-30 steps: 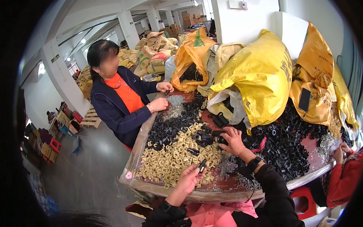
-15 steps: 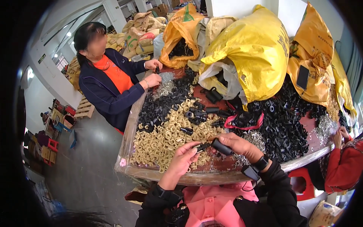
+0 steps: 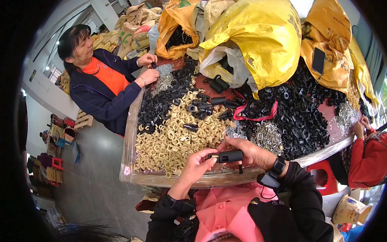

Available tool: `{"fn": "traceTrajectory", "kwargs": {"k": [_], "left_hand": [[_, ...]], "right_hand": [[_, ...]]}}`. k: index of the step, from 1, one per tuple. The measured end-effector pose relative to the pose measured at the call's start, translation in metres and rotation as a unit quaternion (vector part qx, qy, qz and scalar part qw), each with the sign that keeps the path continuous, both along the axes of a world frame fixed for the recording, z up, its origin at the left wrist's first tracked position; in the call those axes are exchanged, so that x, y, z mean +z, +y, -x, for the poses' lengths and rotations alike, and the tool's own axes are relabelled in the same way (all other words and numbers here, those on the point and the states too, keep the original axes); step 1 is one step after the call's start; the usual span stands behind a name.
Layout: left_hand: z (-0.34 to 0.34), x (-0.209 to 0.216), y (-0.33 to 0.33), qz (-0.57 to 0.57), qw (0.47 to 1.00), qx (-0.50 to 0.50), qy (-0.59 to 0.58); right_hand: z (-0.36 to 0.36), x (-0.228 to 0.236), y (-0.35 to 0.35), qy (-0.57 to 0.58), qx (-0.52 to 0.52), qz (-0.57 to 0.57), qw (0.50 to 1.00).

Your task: The person assembles components by hand by picking up a black plastic housing, inserting a metal pin, and pressing a silver metal clip onto the assembly. They repeat this process multiple times before reaching into a yellow bag to retrieve more parts.

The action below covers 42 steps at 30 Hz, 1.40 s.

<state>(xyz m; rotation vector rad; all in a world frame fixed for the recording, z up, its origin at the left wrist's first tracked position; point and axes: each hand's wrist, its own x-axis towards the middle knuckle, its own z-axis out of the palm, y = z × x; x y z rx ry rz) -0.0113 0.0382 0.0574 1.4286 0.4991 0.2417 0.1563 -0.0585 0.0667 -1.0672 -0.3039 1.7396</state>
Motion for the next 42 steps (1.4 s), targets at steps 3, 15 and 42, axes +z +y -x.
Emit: {"fn": "traceTrajectory", "kwargs": {"k": [3, 15, 42], "left_hand": [[-0.002, -0.009, 0.0, 0.025, 1.0, -0.002, 0.003], [-0.003, -0.024, -0.002, 0.177, 0.984, 0.028, 0.014], [-0.011, -0.018, -0.009, 0.288, 0.957, 0.025, -0.028]], "right_hand": [[-0.002, -0.008, -0.003, 0.022, -0.008, 0.012, 1.0], [0.002, -0.023, -0.009, 0.001, -0.04, 0.0, 0.999], [-0.011, -0.005, -0.018, -0.3, 0.149, -0.436, 0.836]]}}
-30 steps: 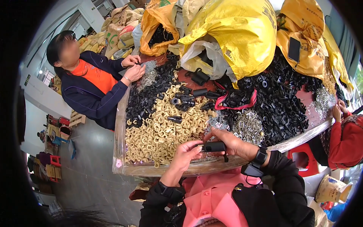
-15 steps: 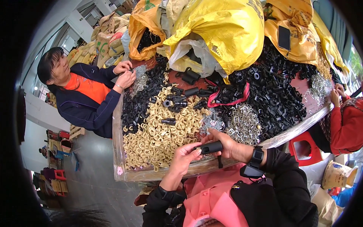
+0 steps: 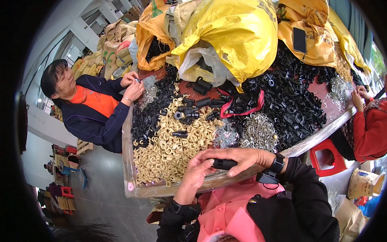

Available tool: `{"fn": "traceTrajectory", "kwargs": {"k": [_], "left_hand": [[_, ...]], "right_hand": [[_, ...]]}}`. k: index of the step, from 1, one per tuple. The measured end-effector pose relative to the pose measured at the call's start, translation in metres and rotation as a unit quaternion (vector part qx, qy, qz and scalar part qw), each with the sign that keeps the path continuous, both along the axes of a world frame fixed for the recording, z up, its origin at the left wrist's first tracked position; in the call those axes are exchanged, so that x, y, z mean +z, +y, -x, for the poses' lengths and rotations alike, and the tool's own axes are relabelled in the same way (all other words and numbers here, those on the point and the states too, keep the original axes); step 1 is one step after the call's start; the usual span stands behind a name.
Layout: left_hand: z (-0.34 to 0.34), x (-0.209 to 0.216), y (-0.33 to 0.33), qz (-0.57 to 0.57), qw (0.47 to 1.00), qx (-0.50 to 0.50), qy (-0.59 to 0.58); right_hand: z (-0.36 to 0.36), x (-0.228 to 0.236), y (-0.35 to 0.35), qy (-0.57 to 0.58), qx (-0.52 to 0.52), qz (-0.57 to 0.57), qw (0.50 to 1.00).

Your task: The person assembles components by hand by picking up a black plastic housing, inserting a metal pin, and pressing a silver metal clip onto the assembly. They repeat this process multiple times before reaching into a yellow bag to retrieve more parts.

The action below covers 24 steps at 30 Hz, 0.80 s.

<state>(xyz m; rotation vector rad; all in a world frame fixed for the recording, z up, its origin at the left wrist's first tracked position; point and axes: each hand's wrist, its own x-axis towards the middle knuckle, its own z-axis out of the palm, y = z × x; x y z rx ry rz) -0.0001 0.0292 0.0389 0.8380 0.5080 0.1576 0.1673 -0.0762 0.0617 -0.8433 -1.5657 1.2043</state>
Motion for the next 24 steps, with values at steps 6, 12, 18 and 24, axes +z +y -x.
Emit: {"fn": "traceTrajectory", "kwargs": {"k": [6, 12, 18, 24], "left_hand": [[0.0, 0.007, -0.001, -0.009, 0.999, 0.0, 0.043], [0.001, 0.0, 0.002, -0.019, 0.999, -0.03, 0.03], [-0.011, -0.012, -0.001, -0.064, 0.996, 0.039, -0.038], [-0.029, -0.001, -0.015, -0.012, 0.996, 0.049, -0.073]], "right_hand": [[0.005, 0.005, -0.003, -0.078, -0.004, -0.013, 0.997], [0.01, 0.002, -0.008, -0.024, -0.047, 0.005, 0.999], [0.025, 0.007, -0.012, 0.012, -0.095, -0.03, 0.995], [0.034, -0.008, -0.01, 0.027, -0.14, -0.049, 0.989]]}}
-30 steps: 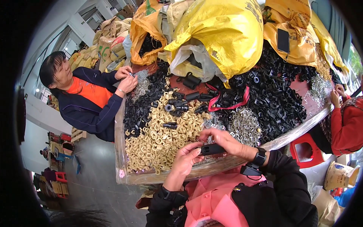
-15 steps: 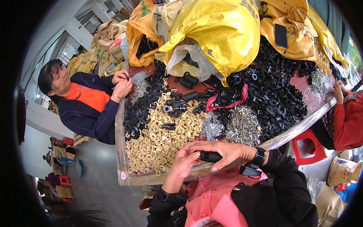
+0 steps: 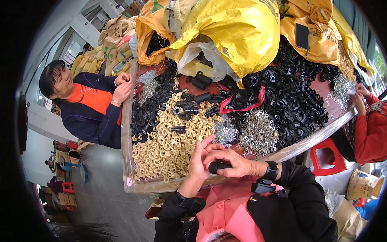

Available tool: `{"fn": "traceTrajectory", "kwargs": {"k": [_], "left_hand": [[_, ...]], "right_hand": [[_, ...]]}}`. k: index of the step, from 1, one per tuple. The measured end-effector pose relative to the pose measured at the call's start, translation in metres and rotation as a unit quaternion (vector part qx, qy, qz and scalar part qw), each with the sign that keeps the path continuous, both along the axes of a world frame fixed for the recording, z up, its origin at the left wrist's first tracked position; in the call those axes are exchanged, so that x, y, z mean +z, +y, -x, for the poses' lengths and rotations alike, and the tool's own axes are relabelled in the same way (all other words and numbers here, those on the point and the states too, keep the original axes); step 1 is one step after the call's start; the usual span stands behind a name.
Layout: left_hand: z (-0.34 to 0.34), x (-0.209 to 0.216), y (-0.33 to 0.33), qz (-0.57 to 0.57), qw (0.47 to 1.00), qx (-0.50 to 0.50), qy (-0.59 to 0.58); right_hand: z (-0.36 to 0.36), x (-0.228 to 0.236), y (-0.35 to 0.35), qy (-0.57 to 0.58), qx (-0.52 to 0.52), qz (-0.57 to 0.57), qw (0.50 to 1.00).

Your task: The person assembles components by hand by picking up a black plastic housing, inserting a metal pin, and pressing a silver metal clip onto the assembly. They repeat this process multiple times before reaching into a yellow bag to retrieve more parts.

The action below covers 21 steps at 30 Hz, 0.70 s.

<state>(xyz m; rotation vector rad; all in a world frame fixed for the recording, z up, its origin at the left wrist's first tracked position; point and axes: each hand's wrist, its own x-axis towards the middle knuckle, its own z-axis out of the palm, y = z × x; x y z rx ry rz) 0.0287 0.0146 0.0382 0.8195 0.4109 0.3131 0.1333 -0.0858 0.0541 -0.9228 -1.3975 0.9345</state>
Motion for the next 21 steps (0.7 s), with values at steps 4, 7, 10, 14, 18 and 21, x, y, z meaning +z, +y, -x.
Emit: {"fn": "traceTrajectory", "kwargs": {"k": [4, 7, 10, 14, 18, 21], "left_hand": [[-0.003, 0.001, -0.004, 0.049, 0.999, -0.005, -0.004], [-0.007, 0.007, -0.008, 0.076, 0.997, -0.015, -0.018], [-0.014, 0.015, -0.013, 0.009, 1.0, 0.017, -0.024], [-0.019, 0.006, -0.02, -0.006, 1.0, 0.029, -0.009], [-0.029, 0.009, -0.022, -0.021, 0.999, 0.029, 0.006], [-0.039, 0.012, -0.027, -0.017, 1.0, 0.017, 0.002]], "right_hand": [[0.004, -0.002, -0.005, 0.011, 0.008, 0.034, 0.999], [0.005, -0.004, -0.007, 0.027, 0.025, 0.064, 0.997], [0.0, 0.001, -0.008, 0.037, 0.027, 0.052, 0.998], [-0.005, -0.001, -0.014, 0.066, 0.018, 0.049, 0.996], [-0.012, 0.002, -0.019, 0.087, 0.003, 0.061, 0.994], [-0.017, 0.003, -0.025, 0.104, -0.009, 0.063, 0.993]]}}
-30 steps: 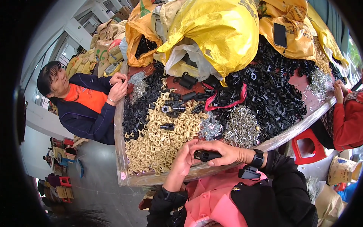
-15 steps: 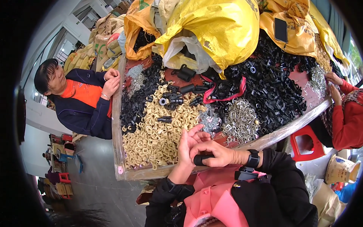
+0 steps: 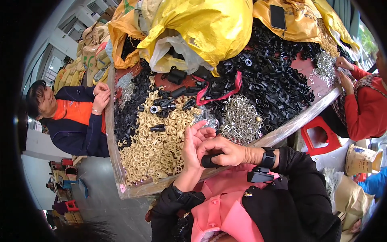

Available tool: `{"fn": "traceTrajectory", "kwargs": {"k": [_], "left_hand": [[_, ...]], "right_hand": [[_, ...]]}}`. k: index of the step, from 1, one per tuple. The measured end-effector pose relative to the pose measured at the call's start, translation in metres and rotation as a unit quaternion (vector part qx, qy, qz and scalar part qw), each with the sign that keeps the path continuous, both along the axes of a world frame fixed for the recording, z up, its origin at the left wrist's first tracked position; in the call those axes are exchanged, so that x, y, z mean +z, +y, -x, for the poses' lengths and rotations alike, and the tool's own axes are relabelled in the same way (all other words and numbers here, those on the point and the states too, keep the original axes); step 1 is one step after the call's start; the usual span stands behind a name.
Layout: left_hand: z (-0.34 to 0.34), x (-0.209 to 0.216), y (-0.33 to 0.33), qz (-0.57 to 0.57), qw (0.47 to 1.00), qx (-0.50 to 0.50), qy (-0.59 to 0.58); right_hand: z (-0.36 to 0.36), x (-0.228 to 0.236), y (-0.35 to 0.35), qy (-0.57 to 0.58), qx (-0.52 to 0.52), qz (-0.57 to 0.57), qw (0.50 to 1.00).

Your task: The person assembles components by hand by picking up a black plastic housing, inserting a metal pin, and pressing a silver metal clip onto the assembly. They repeat this process multiple times before reaching into a yellow bag to retrieve more parts.

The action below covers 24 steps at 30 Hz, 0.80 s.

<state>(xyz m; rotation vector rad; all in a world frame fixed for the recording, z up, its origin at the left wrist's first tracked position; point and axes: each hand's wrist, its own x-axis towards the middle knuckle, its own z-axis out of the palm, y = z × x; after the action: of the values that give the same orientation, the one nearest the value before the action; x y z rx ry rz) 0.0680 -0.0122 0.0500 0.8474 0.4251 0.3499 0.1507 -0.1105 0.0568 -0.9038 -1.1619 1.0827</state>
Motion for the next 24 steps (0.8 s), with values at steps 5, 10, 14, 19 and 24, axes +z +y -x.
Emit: {"fn": "traceTrajectory", "kwargs": {"k": [5, 10, 14, 19, 24], "left_hand": [[-0.012, 0.005, -0.007, -0.026, 1.0, -0.007, 0.005], [-0.017, 0.002, -0.01, 0.019, 0.999, -0.04, -0.001], [-0.011, -0.011, -0.008, 0.04, 0.999, -0.03, -0.001], [-0.005, -0.009, -0.011, -0.039, 0.995, -0.071, 0.053], [-0.003, 0.013, -0.018, -0.112, 0.987, -0.119, 0.015]], "right_hand": [[-0.008, -0.004, -0.011, 0.043, -0.012, 0.004, 0.999], [-0.01, -0.001, -0.018, 0.009, -0.02, 0.026, 0.999], [-0.005, -0.003, -0.03, 0.14, -0.023, 0.102, 0.985], [-0.002, 0.0, -0.042, 0.313, -0.02, 0.152, 0.937], [0.004, -0.001, -0.041, 0.308, 0.024, 0.179, 0.934]]}}
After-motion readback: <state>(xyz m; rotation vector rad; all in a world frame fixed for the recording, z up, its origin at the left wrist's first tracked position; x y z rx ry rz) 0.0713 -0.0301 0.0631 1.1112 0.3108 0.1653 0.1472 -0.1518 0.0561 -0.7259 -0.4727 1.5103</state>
